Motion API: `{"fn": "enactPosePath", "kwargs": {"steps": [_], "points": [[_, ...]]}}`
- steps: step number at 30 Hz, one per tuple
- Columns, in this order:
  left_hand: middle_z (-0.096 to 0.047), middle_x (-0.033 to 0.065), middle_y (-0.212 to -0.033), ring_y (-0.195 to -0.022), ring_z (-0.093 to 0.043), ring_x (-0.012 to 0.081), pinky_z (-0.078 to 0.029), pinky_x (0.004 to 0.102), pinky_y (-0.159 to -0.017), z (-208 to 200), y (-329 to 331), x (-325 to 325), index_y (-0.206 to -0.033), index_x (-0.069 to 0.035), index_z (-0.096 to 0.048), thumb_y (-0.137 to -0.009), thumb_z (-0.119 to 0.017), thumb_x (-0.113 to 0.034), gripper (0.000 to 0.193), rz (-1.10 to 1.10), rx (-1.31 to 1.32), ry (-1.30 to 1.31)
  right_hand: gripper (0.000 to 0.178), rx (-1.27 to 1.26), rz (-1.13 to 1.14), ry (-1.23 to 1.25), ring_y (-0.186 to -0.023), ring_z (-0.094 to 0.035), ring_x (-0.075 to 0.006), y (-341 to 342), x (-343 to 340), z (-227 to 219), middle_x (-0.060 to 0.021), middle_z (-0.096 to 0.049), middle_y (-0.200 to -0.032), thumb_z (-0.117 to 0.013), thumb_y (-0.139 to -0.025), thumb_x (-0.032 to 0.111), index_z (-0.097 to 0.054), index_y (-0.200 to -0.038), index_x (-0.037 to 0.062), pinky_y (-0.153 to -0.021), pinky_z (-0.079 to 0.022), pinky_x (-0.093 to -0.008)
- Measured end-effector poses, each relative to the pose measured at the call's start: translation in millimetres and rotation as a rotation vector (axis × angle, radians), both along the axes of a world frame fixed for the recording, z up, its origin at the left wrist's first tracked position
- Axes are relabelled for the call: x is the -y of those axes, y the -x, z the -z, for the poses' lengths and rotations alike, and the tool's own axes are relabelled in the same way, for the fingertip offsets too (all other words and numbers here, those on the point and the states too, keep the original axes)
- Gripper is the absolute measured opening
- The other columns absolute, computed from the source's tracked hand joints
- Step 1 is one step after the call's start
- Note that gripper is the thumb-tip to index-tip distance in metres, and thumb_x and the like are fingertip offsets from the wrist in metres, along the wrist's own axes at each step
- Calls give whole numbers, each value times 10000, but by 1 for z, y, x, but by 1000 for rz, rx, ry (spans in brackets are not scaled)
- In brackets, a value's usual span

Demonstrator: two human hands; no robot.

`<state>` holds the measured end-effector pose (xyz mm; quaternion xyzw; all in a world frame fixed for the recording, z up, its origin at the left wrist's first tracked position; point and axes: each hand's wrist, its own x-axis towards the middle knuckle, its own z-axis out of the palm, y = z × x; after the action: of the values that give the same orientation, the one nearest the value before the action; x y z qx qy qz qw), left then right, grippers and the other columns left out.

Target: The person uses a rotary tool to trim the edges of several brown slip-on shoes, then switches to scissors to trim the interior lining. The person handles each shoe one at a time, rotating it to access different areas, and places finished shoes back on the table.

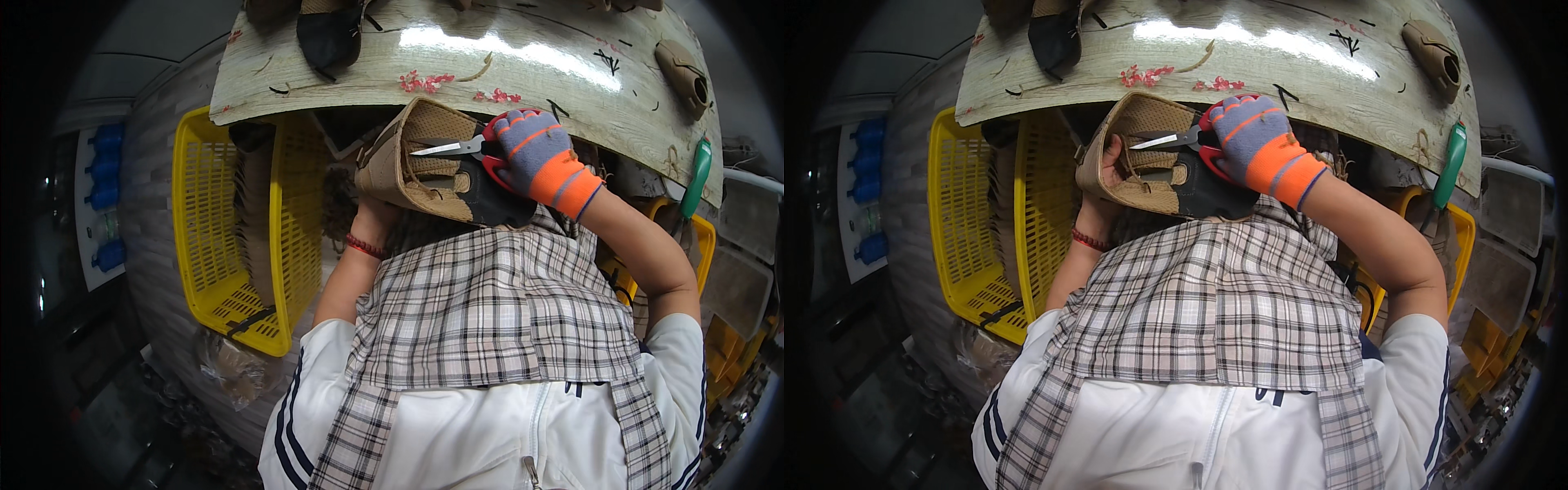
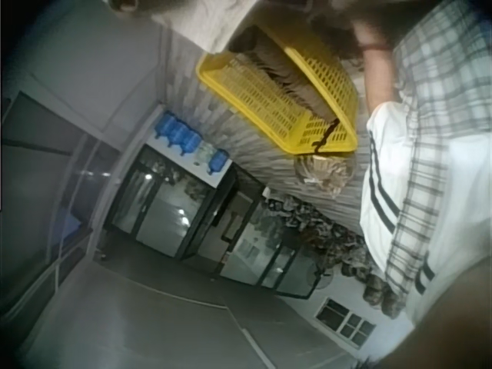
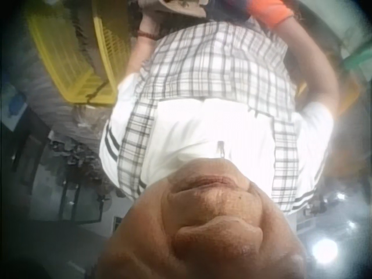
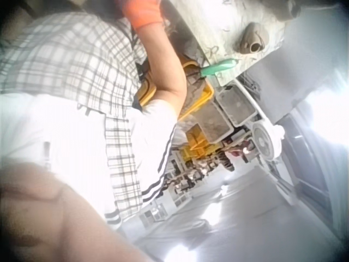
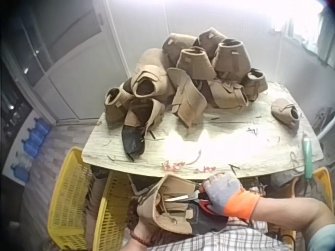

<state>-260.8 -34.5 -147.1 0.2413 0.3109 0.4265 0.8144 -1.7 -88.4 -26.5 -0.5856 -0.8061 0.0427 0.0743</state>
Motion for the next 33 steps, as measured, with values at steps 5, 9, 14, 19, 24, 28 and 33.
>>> {"fn": "enactPosePath", "kwargs": {"steps": [5, 9, 14, 19, 24, 28, 33], "points": [[-602, 66, -1189, -1067, -598, 189, -520, 363, -907, -11, -3, 2, -1296, -31, -508, -968, -591, -329, 451, -27, -21, -6, 326, 70, 0, 8, -890, -623, -257, 6, -3, -2, -94, -646, -918, -676, -827, 391, -653, -1007, 120, -774, -483, -371], [-597, 73, -1201, -1078, -594, 193, -516, 364, -914, -9, -4, 1, -1293, -23, -509, -963, -600, -319, 452, -29, 5, -34, 309, 65, -4, -1, -866, -636, -260, 4, -3, 3, -91, -656, -898, -677, -829, 383, -659, -989, 119, -750, -494, -367], [-590, 79, -1215, -1095, -583, 200, -503, 378, -938, -9, -3, 1, -1298, -11, -506, -960, -603, -325, 471, 5, -266, -260, 297, 3, 25, 41, -833, -661, -273, -2, 1, 5, -90, -672, -914, -692, -817, 365, -659, -982, 120, -725, -516, -368], [-630, 82, -1069, -904, -634, 182, -547, 319, -726, -33, -3, 0, -1209, -27, -545, -902, -691, -218, 390, 39, -62, 65, 369, 58, 202, 125, -848, -665, -270, -13, 21, 10, -84, -674, -922, -734, -771, 355, -639, -1047, 129, -730, -521, -370], [-657, 78, -928, -744, -640, 155, -513, 267, -576, -72, 7, -13, -1073, -13, -608, -748, -768, 2, 362, 339, -438, 154, 361, 58, 256, 93, -874, -640, -292, -13, 37, 25, -90, -650, -920, -748, -733, 319, -615, -1018, 144, -724, -507, -411], [-667, 106, -1067, -823, -671, 167, -537, 277, -612, -41, 54, -30, -1082, 1, -632, -793, -717, -2, 301, 472, -546, 32, 416, 59, 246, 98, -872, -652, -266, -10, 37, 25, -74, -651, -934, -767, -710, 336, -619, -1046, 141, -739, -507, -395], [-665, 106, -995, -835, -661, 191, -538, 308, -688, -31, 71, -35, -1002, -4, -645, -854, -679, -84, 172, 469, -611, 31, 418, 60, 277, 124, -870, -650, -258, -12, 40, 33, -69, -646, -920, -769, -707, 337, -617, -1046, 146, -732, -504, -391]]}}
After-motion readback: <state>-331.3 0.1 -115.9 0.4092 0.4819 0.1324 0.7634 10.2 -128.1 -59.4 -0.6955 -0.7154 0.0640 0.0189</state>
